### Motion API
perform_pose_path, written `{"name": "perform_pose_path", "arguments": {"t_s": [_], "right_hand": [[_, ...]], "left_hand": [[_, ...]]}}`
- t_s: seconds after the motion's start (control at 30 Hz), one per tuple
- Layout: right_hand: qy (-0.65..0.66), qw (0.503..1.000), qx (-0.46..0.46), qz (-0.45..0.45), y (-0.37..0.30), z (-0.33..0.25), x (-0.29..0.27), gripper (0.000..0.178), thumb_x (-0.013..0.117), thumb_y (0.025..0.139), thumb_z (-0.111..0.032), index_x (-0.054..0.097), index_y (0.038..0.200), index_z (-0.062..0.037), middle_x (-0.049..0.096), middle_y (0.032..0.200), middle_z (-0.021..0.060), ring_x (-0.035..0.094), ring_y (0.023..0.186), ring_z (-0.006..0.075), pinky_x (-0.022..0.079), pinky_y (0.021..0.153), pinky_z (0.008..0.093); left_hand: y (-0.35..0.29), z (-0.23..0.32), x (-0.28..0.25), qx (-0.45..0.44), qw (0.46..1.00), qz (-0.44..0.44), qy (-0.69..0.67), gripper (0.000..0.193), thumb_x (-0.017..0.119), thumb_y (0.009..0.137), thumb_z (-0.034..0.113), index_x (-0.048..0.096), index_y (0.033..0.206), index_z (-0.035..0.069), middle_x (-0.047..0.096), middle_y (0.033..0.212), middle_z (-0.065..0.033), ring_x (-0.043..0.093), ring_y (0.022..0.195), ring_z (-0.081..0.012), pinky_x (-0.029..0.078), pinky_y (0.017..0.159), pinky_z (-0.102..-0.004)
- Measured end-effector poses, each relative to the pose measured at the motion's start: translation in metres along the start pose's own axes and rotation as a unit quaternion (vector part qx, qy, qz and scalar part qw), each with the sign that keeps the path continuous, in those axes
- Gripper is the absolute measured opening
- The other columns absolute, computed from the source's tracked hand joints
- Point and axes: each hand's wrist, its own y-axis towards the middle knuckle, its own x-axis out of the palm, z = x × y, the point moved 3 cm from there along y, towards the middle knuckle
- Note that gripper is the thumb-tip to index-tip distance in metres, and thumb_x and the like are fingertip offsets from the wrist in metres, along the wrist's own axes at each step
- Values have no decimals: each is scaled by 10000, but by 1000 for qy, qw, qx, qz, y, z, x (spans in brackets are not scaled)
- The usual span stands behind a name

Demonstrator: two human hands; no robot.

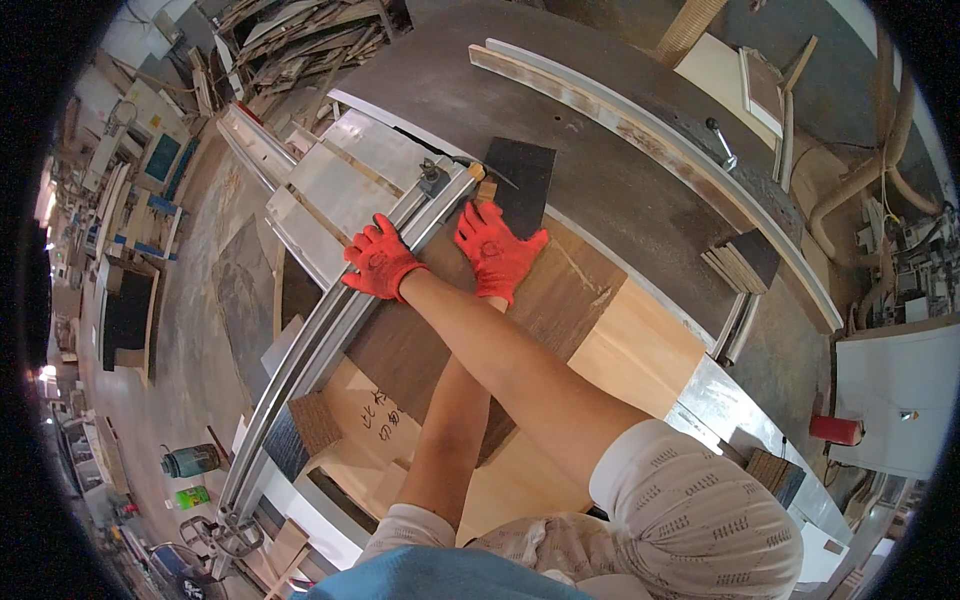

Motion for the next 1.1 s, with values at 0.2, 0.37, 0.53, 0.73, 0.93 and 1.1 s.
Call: {"name": "perform_pose_path", "arguments": {"t_s": [0.2, 0.37, 0.53, 0.73, 0.93, 1.1], "right_hand": [[6, 1000, 0, 18, 5, 7, 8, 507, 571, 987, -595, 708, 1250, -183, 658, 1255, 61, 517, 1342, 273, 134, 1283, 561], [24, 1000, -4, 7, 9, 10, 11, 492, 595, 985, -579, 706, 1238, -172, 656, 1245, 69, 513, 1350, 274, 144, 1287, 556], [24, 999, -13, 19, 12, 11, 13, 522, 582, 989, -598, 712, 1252, -165, 665, 1254, 80, 532, 1322, 285, 141, 1287, 567], [24, 999, -9, 23, 15, 17, 18, 500, 587, 996, -587, 701, 1236, -164, 656, 1221, 73, 529, 1319, 283, 160, 1284, 557], [85, 995, -42, 18, 15, 23, 14, 499, 663, 963, -517, 671, 1312, -160, 642, 1296, 96, 484, 1390, 304, 165, 1279, 605], [226, 958, -148, 101, 23, 59, -99, 476, 735, 912, -280, 645, 1364, -162, 656, 1334, 136, 586, 1300, 371, 409, 1182, 530]], "left_hand": [[8, -5, 9, 9, 1000, 17, -1, 926, 930, 619, 545, 526, 1284, 45, 499, 1448, -282, 396, 1429, -448, 286, 1157, -612], [12, -11, 11, 3, 1000, 28, 0, 927, 935, 610, 536, 524, 1274, 39, 504, 1455, -287, 405, 1422, -448, 300, 1147, -608], [15, -15, 13, -10, 1000, 21, 8, 924, 935, 606, 535, 522, 1270, 42, 496, 1471, -296, 424, 1409, -452, 321, 1138, -608], [16, -14, 15, -1, 999, 30, 30, 945, 887, 624, 596, 513, 1291, 41, 517, 1454, -296, 436, 1399, -445, 334, 1133, -595], [19, -20, 22, 1, 1000, 22, 9, 962, 923, 604, 573, 517, 1295, 41, 506, 1471, -308, 430, 1412, -465, 318, 1150, -624], [22, -40, 29, -50, 998, -23, 23, 1104, 882, 633, 647, 468, 1449, 30, 450, 1533, -316, 382, 1457, -477, 276, 1193, -633]]}}
